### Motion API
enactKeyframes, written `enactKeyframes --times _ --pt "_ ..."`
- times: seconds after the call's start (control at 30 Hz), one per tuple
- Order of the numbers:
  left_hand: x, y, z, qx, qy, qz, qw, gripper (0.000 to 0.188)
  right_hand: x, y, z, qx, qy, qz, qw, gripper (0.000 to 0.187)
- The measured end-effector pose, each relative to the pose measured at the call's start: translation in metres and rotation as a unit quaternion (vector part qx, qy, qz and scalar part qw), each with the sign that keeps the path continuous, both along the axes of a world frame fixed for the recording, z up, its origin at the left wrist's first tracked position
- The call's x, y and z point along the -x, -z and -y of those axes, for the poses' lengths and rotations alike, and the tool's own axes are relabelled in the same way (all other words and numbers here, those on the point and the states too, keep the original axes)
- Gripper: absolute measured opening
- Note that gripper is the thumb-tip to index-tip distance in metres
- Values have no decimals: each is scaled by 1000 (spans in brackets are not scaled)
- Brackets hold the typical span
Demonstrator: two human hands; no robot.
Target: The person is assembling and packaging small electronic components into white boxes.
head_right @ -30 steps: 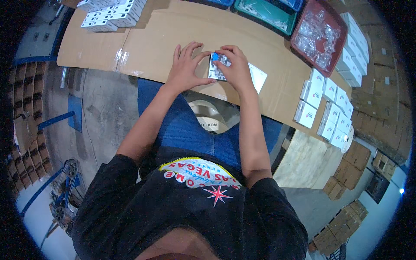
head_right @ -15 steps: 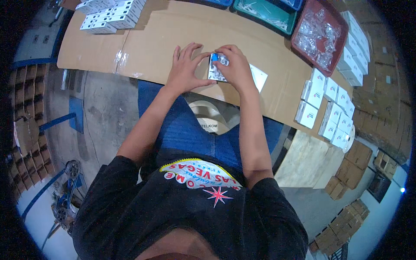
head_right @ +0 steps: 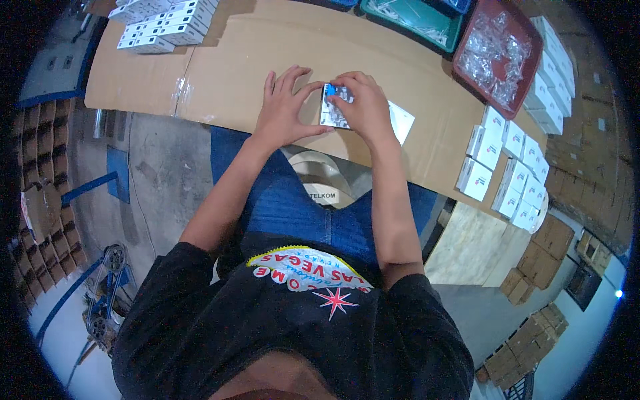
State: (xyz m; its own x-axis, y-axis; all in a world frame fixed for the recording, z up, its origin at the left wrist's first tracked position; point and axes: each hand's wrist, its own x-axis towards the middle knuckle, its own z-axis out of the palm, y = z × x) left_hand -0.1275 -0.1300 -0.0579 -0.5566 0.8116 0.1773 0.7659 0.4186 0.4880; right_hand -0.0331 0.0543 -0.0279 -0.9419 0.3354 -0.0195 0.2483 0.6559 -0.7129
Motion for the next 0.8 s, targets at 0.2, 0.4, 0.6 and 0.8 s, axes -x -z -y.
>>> enactKeyframes --times 0.2,0.4,0.6,0.8 --pt "0 -1 0 7 0 8 1000 86 4 -10 2 -37 7 58 998 30" --pt "1 -1 0 -3 -3 7 1000 86 9 -16 5 -73 7 93 993 29" --pt "3 -4 -2 4 0 3 1000 87 13 -17 14 -161 7 93 982 27" --pt "0 -6 -3 3 2 2 1000 88 13 -16 16 -191 7 87 978 25"
